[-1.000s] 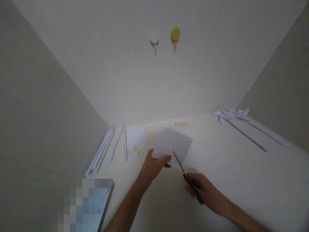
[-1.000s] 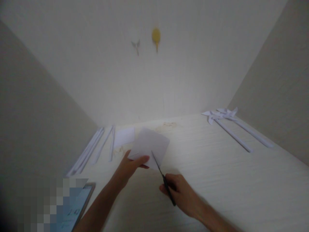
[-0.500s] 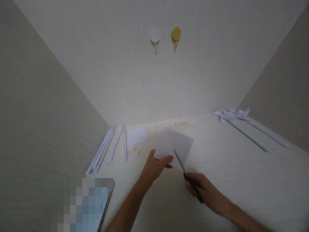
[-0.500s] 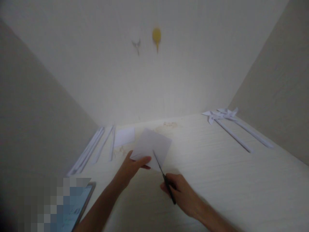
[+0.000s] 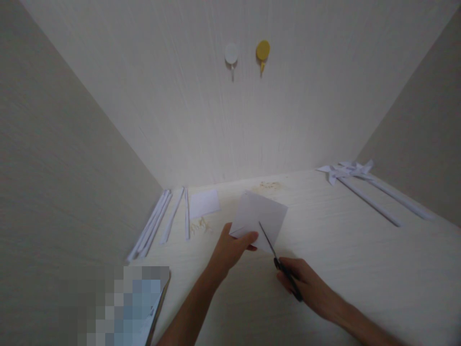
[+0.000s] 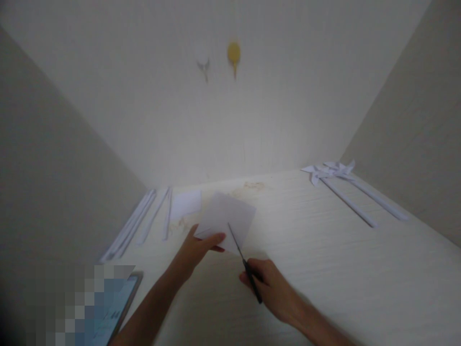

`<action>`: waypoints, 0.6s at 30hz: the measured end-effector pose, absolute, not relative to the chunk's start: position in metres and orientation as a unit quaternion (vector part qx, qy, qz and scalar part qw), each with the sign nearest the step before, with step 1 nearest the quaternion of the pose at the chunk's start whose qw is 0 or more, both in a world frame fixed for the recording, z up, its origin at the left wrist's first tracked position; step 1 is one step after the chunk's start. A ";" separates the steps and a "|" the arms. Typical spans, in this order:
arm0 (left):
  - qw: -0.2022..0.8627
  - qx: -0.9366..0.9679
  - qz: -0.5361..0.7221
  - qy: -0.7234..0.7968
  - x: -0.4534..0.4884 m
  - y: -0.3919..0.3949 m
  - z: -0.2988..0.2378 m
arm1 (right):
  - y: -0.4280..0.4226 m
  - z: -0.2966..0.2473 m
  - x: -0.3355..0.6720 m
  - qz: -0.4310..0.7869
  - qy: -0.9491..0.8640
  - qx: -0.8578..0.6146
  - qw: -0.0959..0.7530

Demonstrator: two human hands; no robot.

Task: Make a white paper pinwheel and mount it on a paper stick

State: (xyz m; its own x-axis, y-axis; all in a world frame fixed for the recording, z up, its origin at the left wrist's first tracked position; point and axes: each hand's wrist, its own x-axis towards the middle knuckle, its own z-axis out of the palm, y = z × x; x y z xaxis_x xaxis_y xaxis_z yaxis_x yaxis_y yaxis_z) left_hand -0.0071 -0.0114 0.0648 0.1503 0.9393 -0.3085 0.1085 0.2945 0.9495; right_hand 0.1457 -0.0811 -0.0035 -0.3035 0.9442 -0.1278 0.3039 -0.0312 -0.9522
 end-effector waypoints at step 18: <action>0.585 0.480 0.362 0.545 -0.007 -0.012 0.064 | -0.081 -0.001 0.146 0.517 -0.620 -0.503 0.310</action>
State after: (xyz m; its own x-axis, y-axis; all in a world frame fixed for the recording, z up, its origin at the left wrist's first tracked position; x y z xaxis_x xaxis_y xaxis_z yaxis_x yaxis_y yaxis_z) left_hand -0.0071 -0.0119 0.0636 0.1445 0.9461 -0.2900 0.1004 0.2775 0.9555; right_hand 0.1457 -0.0809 -0.0009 -0.3020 0.9437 -0.1351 0.3025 -0.0395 -0.9523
